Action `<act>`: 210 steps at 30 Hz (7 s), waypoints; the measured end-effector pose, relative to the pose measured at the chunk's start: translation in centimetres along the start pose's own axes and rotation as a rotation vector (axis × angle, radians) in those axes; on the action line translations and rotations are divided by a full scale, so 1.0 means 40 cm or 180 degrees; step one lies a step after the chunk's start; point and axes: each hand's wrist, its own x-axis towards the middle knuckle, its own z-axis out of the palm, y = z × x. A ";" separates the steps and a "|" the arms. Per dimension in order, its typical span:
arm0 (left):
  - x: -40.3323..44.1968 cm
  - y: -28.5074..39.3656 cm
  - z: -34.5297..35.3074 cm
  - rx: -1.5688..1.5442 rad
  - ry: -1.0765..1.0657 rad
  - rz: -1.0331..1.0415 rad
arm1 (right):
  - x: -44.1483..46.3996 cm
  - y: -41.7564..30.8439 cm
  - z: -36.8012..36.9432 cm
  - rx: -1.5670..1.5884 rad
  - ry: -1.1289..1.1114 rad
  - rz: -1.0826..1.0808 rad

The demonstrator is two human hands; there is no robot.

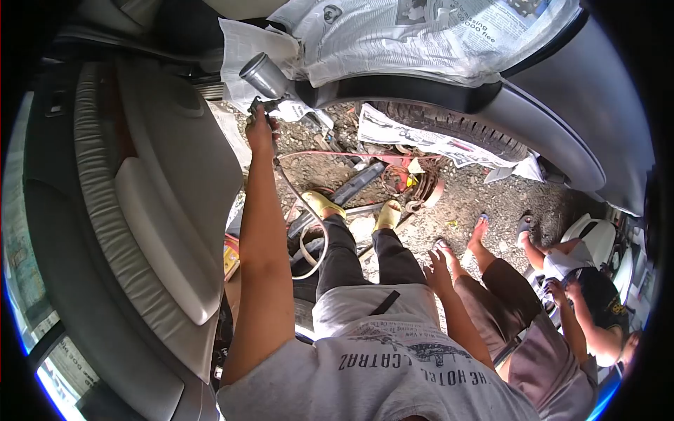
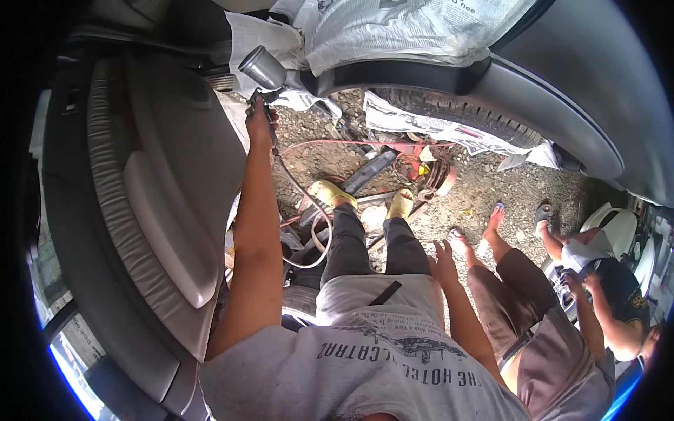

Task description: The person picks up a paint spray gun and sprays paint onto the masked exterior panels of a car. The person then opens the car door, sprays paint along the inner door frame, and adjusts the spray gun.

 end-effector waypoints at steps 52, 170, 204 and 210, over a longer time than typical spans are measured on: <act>-0.989 0.503 0.110 -0.0288 -0.1655 0.0268 | 0.045 0.053 -0.169 -0.0560 -0.0076 -0.0493; -0.374 0.047 -0.183 -0.0351 -0.0074 -0.0125 | 0.081 -0.137 0.019 -0.1358 -0.0993 -0.0380; -0.161 -0.232 -0.177 -0.0521 0.0423 -0.0034 | 0.126 -0.031 0.084 -0.1070 -0.0780 -0.0844; -0.059 -0.200 -0.138 -0.0129 0.0493 -0.0037 | 0.112 -0.020 0.090 -0.1152 -0.0719 -0.0924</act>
